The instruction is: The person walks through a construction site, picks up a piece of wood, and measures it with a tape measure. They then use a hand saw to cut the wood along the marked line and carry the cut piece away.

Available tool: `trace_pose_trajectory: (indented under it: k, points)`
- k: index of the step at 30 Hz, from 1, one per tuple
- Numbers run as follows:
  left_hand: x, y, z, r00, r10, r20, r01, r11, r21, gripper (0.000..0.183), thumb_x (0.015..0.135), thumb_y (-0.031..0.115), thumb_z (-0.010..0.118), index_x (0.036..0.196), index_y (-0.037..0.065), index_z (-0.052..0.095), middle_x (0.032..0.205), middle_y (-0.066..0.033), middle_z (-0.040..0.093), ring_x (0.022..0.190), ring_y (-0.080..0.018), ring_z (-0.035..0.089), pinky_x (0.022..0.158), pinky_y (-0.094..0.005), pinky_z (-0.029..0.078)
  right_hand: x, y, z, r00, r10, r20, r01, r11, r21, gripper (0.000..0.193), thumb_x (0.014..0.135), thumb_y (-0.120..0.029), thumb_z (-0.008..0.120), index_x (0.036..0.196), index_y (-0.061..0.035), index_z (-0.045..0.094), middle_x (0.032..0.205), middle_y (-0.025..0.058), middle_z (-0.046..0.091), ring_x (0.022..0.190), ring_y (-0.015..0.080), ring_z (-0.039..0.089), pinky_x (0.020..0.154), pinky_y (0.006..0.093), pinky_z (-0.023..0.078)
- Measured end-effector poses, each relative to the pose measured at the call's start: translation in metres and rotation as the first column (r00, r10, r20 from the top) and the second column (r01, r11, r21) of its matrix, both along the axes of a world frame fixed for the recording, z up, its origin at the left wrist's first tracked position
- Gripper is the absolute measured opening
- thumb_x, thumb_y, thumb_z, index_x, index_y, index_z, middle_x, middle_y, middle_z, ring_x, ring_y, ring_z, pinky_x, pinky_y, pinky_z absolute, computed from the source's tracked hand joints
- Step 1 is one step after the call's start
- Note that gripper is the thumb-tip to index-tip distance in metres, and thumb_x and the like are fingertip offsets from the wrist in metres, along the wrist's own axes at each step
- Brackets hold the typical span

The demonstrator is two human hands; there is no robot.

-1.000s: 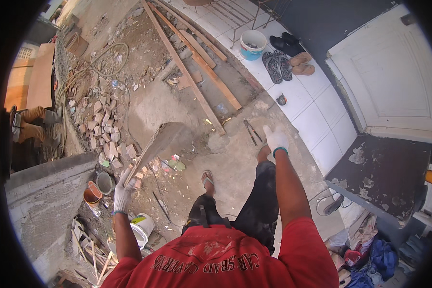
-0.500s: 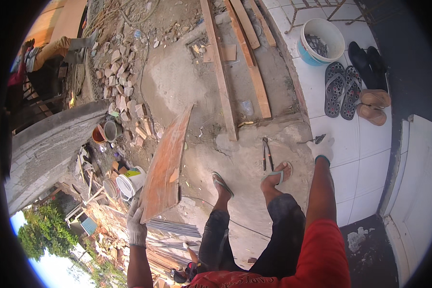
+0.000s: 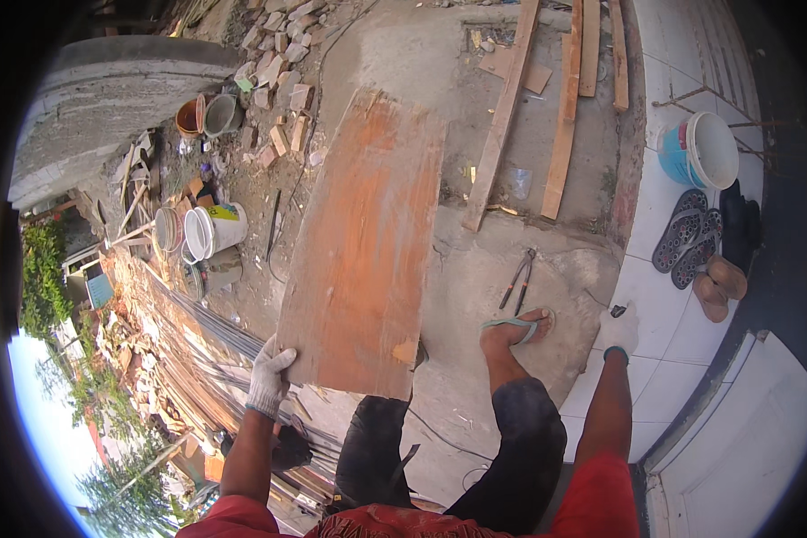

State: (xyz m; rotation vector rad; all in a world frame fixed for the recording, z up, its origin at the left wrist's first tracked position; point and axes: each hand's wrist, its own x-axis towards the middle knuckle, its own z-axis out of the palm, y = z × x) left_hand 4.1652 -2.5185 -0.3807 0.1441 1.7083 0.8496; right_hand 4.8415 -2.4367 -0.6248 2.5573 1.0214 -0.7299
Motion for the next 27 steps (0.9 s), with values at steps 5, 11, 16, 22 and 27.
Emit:
trace_pose_trajectory:
  k: [5, 11, 16, 22, 27]
  points:
    - [-0.247, -0.039, 0.01, 0.705, -0.235, -0.669, 0.143, 0.971, -0.191, 0.067, 0.097, 0.023, 0.083, 0.153, -0.005, 0.059, 0.14, -0.0157, 0.074, 0.124, -0.0244, 0.072, 0.108, -0.0367, 0.055, -0.103, -0.027, 0.093, 0.924, 0.172, -0.341, -0.154, 0.985, 0.082, 0.082, 0.084, -0.03, 0.08, 0.158, -0.0064, 0.053, 0.133, 0.0232, 0.072, 0.127, 0.042, 0.069, 0.107, 0.0481, 0.054]
    - [-0.276, -0.118, -0.014, 0.629, -0.506, -0.59, 0.355, 0.862, -0.361, 0.058, 0.105, 0.033, 0.075, 0.151, 0.0, 0.063, 0.136, -0.0144, 0.077, 0.117, -0.0217, 0.073, 0.104, -0.0331, 0.055, -0.297, -0.075, 0.171, 0.608, 0.123, -0.785, -0.171, 0.985, 0.022, 0.09, 0.087, -0.035, 0.085, 0.164, -0.0081, 0.049, 0.138, 0.024, 0.071, 0.123, 0.0363, 0.071, 0.109, 0.041, 0.053]
    - [-0.096, -0.201, 0.011, 0.922, 0.049, 0.384, 0.058, 0.963, -0.264, 0.05, 0.114, 0.035, 0.06, 0.156, 0.007, 0.056, 0.144, -0.0103, 0.069, 0.119, -0.0208, 0.072, 0.104, -0.0393, 0.06, -0.511, -0.092, 0.311, 0.427, 0.342, -0.837, -0.726, 0.681, -0.093, 0.103, 0.087, -0.03, 0.085, 0.173, -0.0093, 0.032, 0.15, 0.0293, 0.063, 0.138, 0.041, 0.064, 0.114, 0.043, 0.051]
    - [-0.063, -0.242, 0.033, 0.35, 0.416, 0.839, -0.497, 0.842, -0.21, 0.051, 0.112, 0.029, 0.064, 0.155, 0.005, 0.051, 0.149, -0.0166, 0.064, 0.132, -0.0293, 0.068, 0.115, -0.0469, 0.055, -0.609, -0.163, 0.338, -0.165, 0.693, -0.701, -0.898, 0.188, 0.398, 0.103, 0.089, -0.034, 0.085, 0.172, -0.0086, 0.031, 0.164, 0.0256, 0.051, 0.149, 0.0437, 0.053, 0.122, 0.0501, 0.045]
    - [-0.141, -0.218, 0.077, 0.608, 0.345, 0.715, -0.624, 0.765, 0.161, 0.068, 0.105, 0.024, 0.075, 0.161, -0.002, 0.046, 0.154, -0.0167, 0.06, 0.139, -0.0285, 0.062, 0.12, -0.0446, 0.049, -0.667, -0.129, 0.394, 0.148, 0.571, -0.807, -0.724, 0.619, 0.305, 0.115, 0.09, -0.031, 0.087, 0.176, -0.0022, 0.017, 0.177, 0.0269, 0.032, 0.159, 0.0348, 0.045, 0.127, 0.0435, 0.041]
